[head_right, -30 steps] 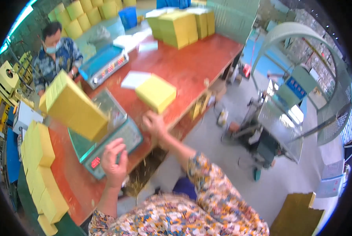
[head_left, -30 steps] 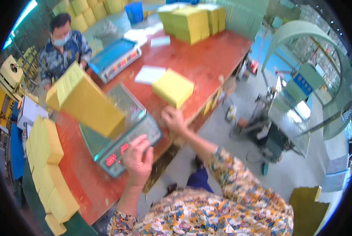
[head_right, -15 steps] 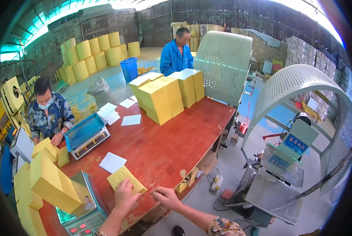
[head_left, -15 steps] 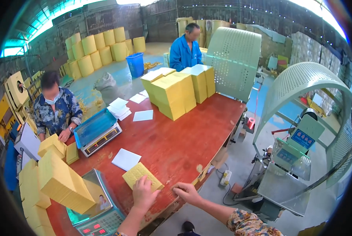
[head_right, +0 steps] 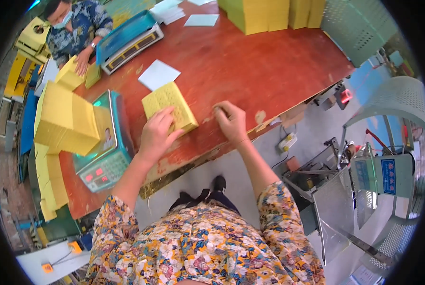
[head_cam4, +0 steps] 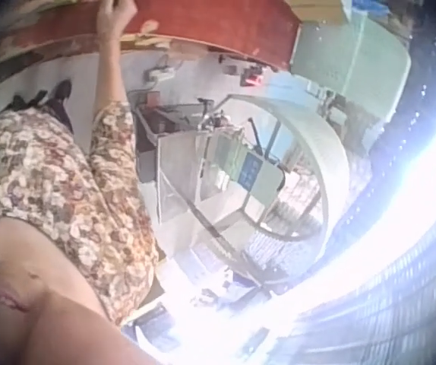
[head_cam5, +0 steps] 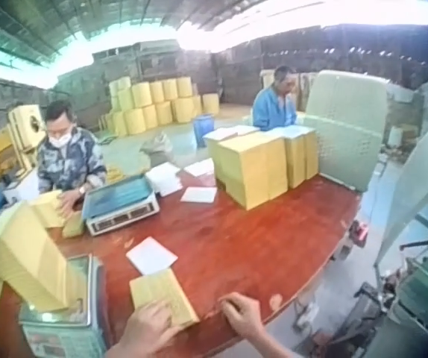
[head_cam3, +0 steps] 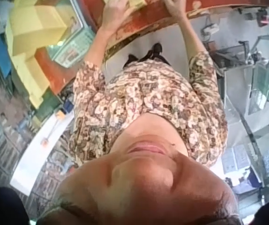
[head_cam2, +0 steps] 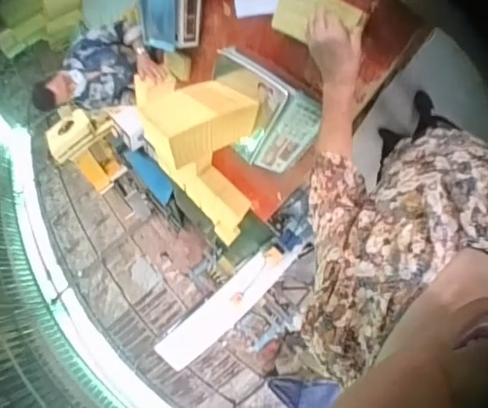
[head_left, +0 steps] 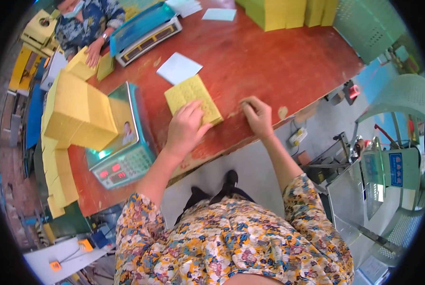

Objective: Weighing and checking stacks of yellow embossed paper sheets on a digital scale in a factory production area.

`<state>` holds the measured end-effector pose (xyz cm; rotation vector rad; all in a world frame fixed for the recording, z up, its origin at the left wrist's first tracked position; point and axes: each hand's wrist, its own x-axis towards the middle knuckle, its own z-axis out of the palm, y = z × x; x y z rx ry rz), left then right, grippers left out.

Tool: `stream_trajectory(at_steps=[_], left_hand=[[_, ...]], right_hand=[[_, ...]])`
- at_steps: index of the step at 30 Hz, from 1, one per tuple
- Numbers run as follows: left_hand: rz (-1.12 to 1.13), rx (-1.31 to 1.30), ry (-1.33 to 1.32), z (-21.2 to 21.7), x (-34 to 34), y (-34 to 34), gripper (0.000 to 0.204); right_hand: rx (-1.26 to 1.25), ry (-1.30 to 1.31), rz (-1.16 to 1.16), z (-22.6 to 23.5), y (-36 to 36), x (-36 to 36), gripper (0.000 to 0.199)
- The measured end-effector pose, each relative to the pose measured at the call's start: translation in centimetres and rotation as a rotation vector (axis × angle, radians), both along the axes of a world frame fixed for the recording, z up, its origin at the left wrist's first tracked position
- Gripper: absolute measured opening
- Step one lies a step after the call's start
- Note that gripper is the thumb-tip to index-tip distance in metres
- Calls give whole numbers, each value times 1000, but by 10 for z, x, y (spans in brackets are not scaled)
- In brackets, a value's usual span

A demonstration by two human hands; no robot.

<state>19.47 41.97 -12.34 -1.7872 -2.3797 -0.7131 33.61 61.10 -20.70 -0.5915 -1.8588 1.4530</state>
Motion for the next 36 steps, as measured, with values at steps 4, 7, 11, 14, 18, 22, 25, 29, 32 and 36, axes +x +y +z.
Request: stream_trajectory(at_steps=[4, 7, 11, 14, 18, 22, 25, 29, 32, 36], left_hand=[[-8, 27, 38, -8, 0, -5, 29], [-11, 44, 56, -11, 3, -8, 24], [3, 74, 83, -13, 9, -13, 15], [33, 109, 106, -9, 18, -12, 12], [-2, 157, 247, 4, 52, -25, 9], [-54, 107, 268, -2, 89, -64, 13], [4, 83, 220, -5, 105, -92, 26], [531, 513, -225, -23, 96, -112, 50], [445, 494, -1388, -27, 87, -143, 40], [408, 615, -1597, 23, 73, -198, 29]], right_hand=[[55, -43, -5, -14, -4, -3, 9], [-39, -15, -5, -15, -10, 0, 10], [10, -39, -7, -9, -15, 4, 11], [-93, -7, -26, -1, -16, 8, 12], [-98, -104, -4, 0, -19, 26, 23], [-839, -187, 341, 48, -77, 43, 35], [-689, -248, 413, 46, -98, 44, 35], [-544, -162, 390, 53, -131, 45, 39], [-523, -134, 455, 87, -154, 49, 39], [-428, -94, 598, 134, -183, 22, 36]])
